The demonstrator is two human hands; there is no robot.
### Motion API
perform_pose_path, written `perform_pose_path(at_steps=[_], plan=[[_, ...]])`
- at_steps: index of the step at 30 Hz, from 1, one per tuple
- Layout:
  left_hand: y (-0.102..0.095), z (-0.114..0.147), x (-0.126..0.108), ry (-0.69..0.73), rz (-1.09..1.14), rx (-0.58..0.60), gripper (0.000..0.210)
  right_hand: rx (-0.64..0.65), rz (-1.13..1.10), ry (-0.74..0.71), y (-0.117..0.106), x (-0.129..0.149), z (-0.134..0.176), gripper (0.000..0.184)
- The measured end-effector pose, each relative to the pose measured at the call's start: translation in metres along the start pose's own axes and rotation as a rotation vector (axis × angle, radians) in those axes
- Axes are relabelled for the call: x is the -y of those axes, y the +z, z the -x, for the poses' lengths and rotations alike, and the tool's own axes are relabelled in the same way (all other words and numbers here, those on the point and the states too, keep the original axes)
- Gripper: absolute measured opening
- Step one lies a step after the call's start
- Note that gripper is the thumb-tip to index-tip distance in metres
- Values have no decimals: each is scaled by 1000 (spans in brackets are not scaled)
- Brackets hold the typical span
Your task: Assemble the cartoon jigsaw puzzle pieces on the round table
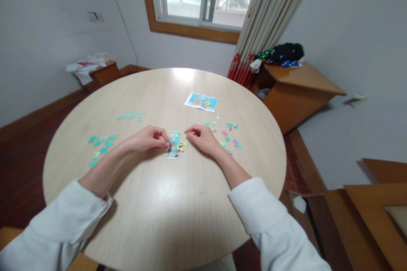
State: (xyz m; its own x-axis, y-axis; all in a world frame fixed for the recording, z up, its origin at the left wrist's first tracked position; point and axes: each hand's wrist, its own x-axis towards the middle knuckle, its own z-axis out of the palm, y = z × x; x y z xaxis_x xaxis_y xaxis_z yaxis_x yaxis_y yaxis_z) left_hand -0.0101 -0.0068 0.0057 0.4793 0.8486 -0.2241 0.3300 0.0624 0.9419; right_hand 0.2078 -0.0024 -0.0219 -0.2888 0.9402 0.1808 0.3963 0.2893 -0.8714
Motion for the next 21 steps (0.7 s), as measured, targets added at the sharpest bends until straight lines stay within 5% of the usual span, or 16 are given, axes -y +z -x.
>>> perform_pose_path(at_steps=[21], plan=[[0, 0, 1, -22, -65, 52, 14, 0, 39, -9, 0, 2, 1, 22]])
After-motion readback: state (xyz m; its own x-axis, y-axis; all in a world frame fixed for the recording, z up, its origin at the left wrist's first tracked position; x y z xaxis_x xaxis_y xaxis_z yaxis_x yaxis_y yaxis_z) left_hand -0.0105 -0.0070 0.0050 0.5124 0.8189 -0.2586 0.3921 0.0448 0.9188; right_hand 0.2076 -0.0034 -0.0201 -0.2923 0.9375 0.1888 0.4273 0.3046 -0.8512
